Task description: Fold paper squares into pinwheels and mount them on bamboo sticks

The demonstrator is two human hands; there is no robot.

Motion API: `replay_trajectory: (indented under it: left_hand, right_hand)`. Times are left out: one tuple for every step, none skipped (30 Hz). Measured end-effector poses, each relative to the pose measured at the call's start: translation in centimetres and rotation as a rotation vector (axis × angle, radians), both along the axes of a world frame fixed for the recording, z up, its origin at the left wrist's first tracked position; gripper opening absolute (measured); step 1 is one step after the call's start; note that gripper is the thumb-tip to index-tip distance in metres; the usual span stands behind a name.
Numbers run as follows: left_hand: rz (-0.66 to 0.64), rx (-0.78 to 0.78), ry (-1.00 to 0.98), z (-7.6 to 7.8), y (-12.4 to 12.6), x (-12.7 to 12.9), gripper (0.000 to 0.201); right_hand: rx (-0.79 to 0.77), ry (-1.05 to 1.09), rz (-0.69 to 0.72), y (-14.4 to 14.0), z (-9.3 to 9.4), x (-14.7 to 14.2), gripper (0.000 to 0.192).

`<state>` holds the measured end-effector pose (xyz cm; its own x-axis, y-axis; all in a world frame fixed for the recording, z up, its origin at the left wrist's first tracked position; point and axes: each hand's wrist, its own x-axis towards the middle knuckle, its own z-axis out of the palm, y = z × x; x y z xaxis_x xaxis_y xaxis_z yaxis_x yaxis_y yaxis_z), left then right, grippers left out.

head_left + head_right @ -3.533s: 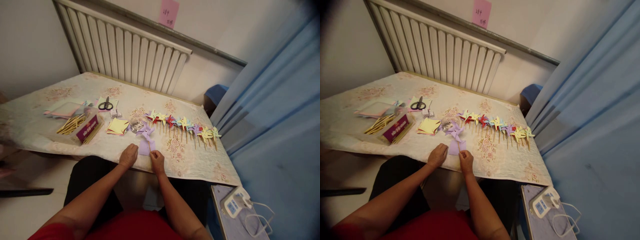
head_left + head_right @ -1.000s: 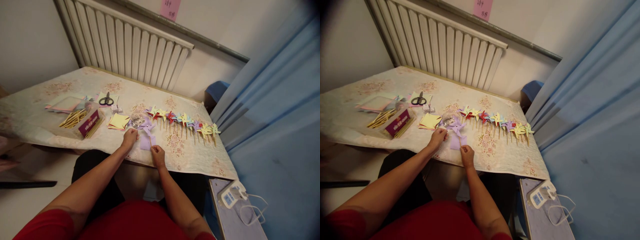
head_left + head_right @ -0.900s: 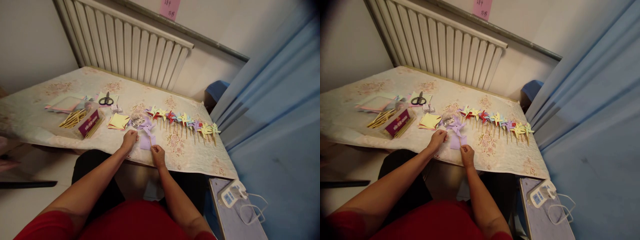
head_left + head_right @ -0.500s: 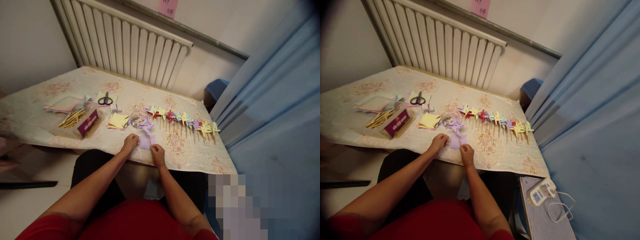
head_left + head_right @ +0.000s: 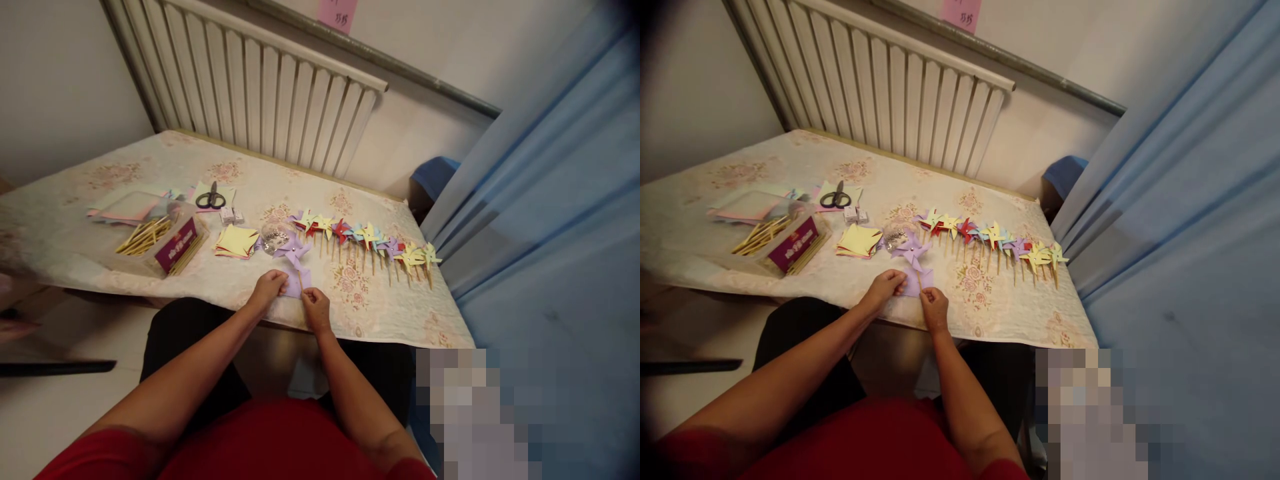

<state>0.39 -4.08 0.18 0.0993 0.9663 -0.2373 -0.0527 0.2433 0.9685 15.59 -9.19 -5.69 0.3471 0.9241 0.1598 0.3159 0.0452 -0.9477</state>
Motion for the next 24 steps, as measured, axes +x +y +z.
replay_trajectory:
  left_hand:
    - [0.009, -0.034, -0.080, 0.4, 0.0, 0.3, 0.021]
    - [0.019, -0.073, -0.153, 0.8, 0.0, 0.5, 0.023]
    - [0.030, -0.110, -0.214, 1.1, 0.0, 0.7, 0.023]
    - [0.040, -0.142, -0.264, 1.3, 0.0, 0.8, 0.023]
    - [0.047, -0.168, -0.299, 1.5, 0.1, 1.0, 0.022]
    - [0.053, -0.187, -0.322, 1.7, 0.1, 1.1, 0.020]
    - [0.058, -0.199, -0.335, 1.9, 0.2, 1.2, 0.018]
    - [0.063, -0.207, -0.343, 2.0, 0.3, 1.4, 0.016]
    - [0.069, -0.213, -0.350, 2.1, 0.4, 1.5, 0.014]
    - [0.076, -0.218, -0.356, 2.2, 0.5, 1.6, 0.013]
    - [0.083, -0.223, -0.360, 2.3, 0.5, 1.7, 0.013]
    - [0.089, -0.226, -0.363, 2.4, 0.6, 1.8, 0.012]
    - [0.090, -0.228, -0.365, 2.5, 0.7, 1.9, 0.013]
    - [0.089, -0.229, -0.365, 2.5, 0.8, 2.0, 0.013]
    - [0.084, -0.227, -0.365, 2.6, 0.8, 2.0, 0.013]
    - [0.077, -0.223, -0.367, 2.6, 0.9, 2.1, 0.012]
    - [0.070, -0.219, -0.369, 2.6, 0.9, 2.1, 0.012]
    - [0.065, -0.214, -0.370, 2.7, 1.0, 2.1, 0.012]
    - [0.061, -0.209, -0.371, 2.6, 1.0, 2.1, 0.011]
    - [0.059, -0.203, -0.371, 2.6, 1.1, 2.1, 0.011]
    - [0.059, -0.198, -0.369, 2.6, 1.1, 2.1, 0.011]
    - [0.059, -0.193, -0.365, 2.6, 1.1, 2.1, 0.012]
    - [0.056, -0.189, -0.361, 2.7, 1.1, 2.1, 0.013]
    - [0.054, -0.186, -0.356, 2.7, 1.1, 2.1, 0.013]
  right_hand:
    - [0.002, 0.004, 0.004, 0.0, 0.0, 0.0, 0.018]
    - [0.003, 0.008, 0.009, 0.0, 0.0, 0.0, 0.017]
    - [0.004, 0.011, 0.014, 0.0, 0.0, 0.0, 0.017]
    - [0.005, 0.014, 0.016, -0.1, 0.0, 0.0, 0.017]
    - [0.006, 0.015, 0.017, -0.1, 0.0, 0.0, 0.017]
    - [0.006, 0.014, 0.019, -0.1, 0.0, 0.0, 0.017]
    - [0.006, 0.014, 0.019, -0.1, 0.0, 0.0, 0.017]
    - [0.004, 0.012, 0.019, -0.1, 0.0, 0.0, 0.018]
    - [0.001, 0.007, 0.019, -0.1, 0.0, 0.0, 0.018]
    - [-0.002, 0.001, 0.020, -0.1, 0.0, 0.0, 0.019]
    - [-0.003, -0.006, 0.022, -0.1, 0.0, 0.0, 0.019]
    - [-0.003, -0.012, 0.023, -0.1, 0.0, 0.0, 0.019]
    - [-0.002, -0.016, 0.025, -0.1, 0.0, 0.0, 0.018]
    - [-0.001, -0.016, 0.029, -0.1, 0.0, 0.0, 0.018]
    - [0.000, -0.015, 0.031, -0.1, 0.0, 0.0, 0.018]
    - [-0.001, -0.012, 0.031, -0.1, 0.0, 0.0, 0.018]
    - [-0.002, -0.010, 0.030, -0.1, 0.0, 0.0, 0.018]
    - [-0.004, -0.008, 0.028, -0.1, -0.1, 0.0, 0.018]
    - [-0.005, -0.008, 0.027, -0.1, -0.1, 0.0, 0.018]
    - [-0.006, -0.008, 0.025, -0.1, -0.1, 0.0, 0.018]
    - [-0.006, -0.009, 0.023, -0.1, -0.1, 0.0, 0.018]
    - [-0.006, -0.009, 0.021, -0.1, -0.1, 0.0, 0.017]
    - [-0.005, -0.008, 0.021, -0.1, -0.1, 0.0, 0.017]
    - [-0.003, -0.007, 0.021, -0.1, 0.0, 0.0, 0.017]
